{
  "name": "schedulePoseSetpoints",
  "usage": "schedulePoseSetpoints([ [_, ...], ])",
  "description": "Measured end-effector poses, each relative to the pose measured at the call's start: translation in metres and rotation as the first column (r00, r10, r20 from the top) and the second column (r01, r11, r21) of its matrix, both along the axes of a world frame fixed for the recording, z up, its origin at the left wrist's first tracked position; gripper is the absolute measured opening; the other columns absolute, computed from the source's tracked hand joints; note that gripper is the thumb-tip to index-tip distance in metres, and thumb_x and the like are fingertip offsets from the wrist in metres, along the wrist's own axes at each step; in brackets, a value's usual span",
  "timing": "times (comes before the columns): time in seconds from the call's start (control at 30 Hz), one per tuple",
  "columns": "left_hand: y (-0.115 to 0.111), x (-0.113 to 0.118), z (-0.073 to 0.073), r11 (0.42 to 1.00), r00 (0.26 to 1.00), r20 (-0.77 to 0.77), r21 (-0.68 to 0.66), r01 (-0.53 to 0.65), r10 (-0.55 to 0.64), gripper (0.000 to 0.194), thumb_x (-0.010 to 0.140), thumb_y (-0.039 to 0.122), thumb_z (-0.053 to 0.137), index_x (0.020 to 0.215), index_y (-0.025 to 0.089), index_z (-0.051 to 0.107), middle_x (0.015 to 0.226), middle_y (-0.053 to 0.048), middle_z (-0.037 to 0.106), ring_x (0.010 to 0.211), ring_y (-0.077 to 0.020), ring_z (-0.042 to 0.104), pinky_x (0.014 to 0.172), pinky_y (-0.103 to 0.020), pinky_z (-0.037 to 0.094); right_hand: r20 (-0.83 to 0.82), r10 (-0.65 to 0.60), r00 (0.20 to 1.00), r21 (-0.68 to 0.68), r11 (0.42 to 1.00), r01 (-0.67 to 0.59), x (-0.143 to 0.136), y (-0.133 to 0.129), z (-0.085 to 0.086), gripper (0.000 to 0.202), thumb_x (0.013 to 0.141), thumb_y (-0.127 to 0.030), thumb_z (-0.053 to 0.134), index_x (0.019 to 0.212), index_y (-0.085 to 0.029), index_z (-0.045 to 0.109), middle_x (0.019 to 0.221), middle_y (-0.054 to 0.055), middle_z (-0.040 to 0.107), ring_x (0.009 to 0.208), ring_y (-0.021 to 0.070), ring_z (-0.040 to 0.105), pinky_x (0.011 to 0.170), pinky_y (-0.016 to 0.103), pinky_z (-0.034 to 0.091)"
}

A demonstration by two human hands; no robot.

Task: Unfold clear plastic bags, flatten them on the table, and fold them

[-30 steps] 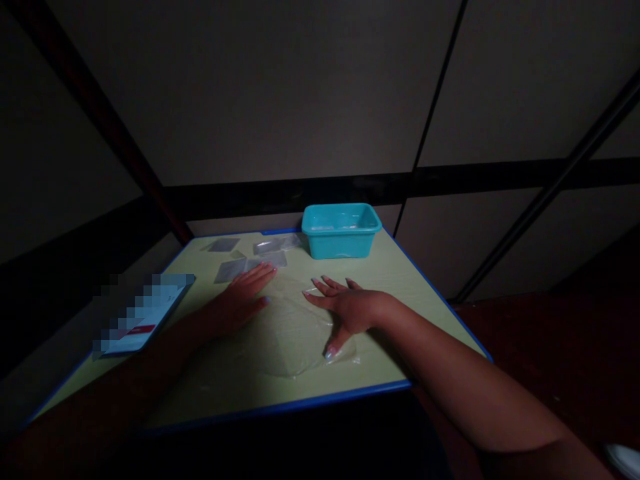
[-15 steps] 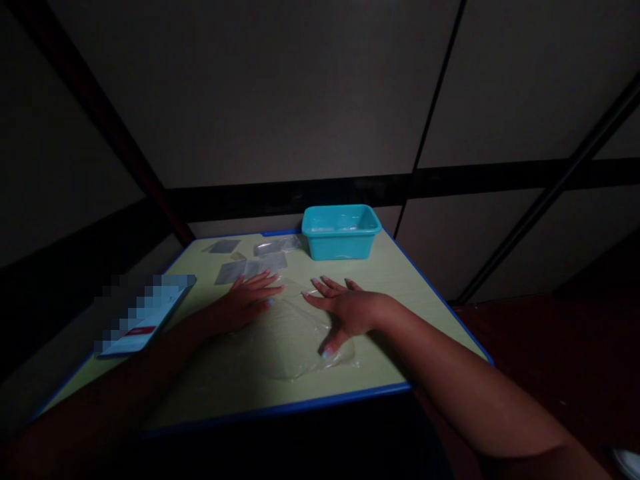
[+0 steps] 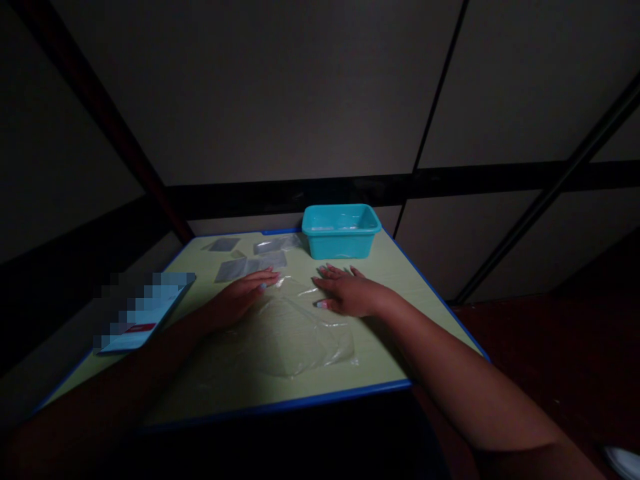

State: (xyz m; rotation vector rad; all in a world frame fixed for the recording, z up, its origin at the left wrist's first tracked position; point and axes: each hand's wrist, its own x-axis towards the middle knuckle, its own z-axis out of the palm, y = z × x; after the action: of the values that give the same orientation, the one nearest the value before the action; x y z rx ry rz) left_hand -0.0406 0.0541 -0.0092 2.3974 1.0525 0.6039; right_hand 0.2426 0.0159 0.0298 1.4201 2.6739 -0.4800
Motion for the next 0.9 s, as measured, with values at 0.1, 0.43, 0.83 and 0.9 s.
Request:
schedulePoseSetpoints([
  [0.1, -0.001, 0.002, 0.006, 0.996, 0.986, 0.149, -0.065, -0.061, 0.07, 0.064, 0.091, 0.06, 0.023, 0.109, 0.017, 0.067, 0.126, -0.009, 0.061, 0.126, -0.0224, 0.047, 0.111, -0.04, 0.03, -0.063, -0.015, 0.998, 0.035, 0.999, 0.017, -0.002, 0.002, -0.002, 0.061, 0.09, -0.038, 0.044, 0.146, -0.02, 0.027, 0.152, 0.011, 0.018, 0.141, 0.0278, 0.013, 0.107, 0.061, 0.015],
  [0.43, -0.01, 0.007, 0.02, 0.972, 0.932, 0.311, -0.195, -0.13, 0.187, 0.049, 0.089, 0.048, 0.035, 0.09, 0.016, 0.072, 0.109, -0.008, 0.069, 0.107, -0.0226, 0.06, 0.104, -0.04, 0.036, -0.381, 0.041, 0.924, 0.236, 0.97, 0.054, -0.005, 0.017, -0.029, 0.046, 0.08, -0.029, 0.061, 0.123, -0.012, 0.057, 0.124, 0.017, 0.058, 0.117, 0.0272, 0.052, 0.1, 0.043, 0.039],
  [0.83, -0.01, 0.01, 0.019, 0.913, 0.868, 0.366, -0.351, -0.206, 0.336, 0.016, 0.069, 0.034, 0.066, 0.073, 0.019, 0.065, 0.089, -0.004, 0.073, 0.086, -0.0198, 0.066, 0.083, -0.033, 0.05, -0.491, -0.013, 0.871, 0.238, 0.96, 0.148, -0.01, 0.026, -0.041, 0.021, 0.074, -0.025, 0.071, 0.093, -0.017, 0.067, 0.099, 0.01, 0.064, 0.099, 0.0235, 0.055, 0.088, 0.038, 0.04],
  [0.9, -0.01, 0.01, 0.017, 0.886, 0.844, 0.405, -0.434, -0.162, 0.352, 0.018, 0.065, 0.033, 0.07, 0.072, 0.018, 0.062, 0.088, -0.004, 0.074, 0.087, -0.0199, 0.067, 0.082, -0.033, 0.05, -0.487, -0.031, 0.873, 0.235, 0.958, 0.165, -0.011, 0.026, -0.039, 0.015, 0.074, -0.022, 0.07, 0.088, -0.017, 0.067, 0.094, 0.009, 0.064, 0.096, 0.0226, 0.055, 0.086, 0.036, 0.04],
])
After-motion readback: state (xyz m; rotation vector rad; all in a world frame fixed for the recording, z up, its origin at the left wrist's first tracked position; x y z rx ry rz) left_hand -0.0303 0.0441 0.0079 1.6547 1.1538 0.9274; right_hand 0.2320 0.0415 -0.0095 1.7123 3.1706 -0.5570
